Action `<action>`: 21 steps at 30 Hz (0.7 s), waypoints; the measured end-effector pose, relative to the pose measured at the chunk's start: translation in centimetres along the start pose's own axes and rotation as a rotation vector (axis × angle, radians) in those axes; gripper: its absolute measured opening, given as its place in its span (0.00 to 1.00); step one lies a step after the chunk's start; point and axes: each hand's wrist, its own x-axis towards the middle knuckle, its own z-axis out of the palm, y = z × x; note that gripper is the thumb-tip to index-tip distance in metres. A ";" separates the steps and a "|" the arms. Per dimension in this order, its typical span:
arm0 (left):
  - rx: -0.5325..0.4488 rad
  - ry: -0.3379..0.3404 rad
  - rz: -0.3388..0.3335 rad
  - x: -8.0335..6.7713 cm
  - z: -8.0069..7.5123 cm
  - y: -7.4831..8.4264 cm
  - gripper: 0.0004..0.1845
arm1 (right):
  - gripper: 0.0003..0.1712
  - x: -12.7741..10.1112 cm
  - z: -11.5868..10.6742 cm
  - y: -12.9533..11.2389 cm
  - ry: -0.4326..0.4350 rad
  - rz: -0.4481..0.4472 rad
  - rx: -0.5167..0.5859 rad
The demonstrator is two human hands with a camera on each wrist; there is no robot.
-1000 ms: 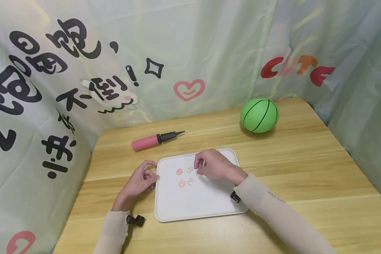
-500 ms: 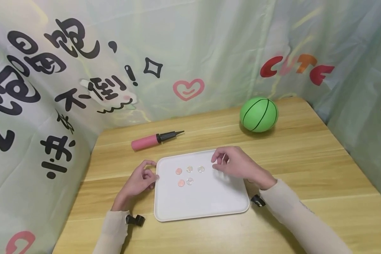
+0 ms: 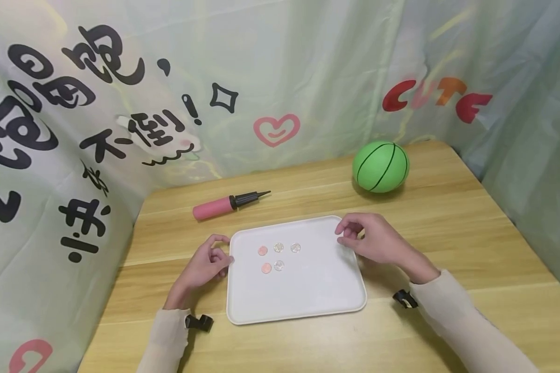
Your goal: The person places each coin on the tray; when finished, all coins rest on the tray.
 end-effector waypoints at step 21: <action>0.001 0.007 -0.001 -0.1 0.1 0.2 0.24 | 0.12 -2.8 -0.9 2.1 -0.089 0.081 -0.016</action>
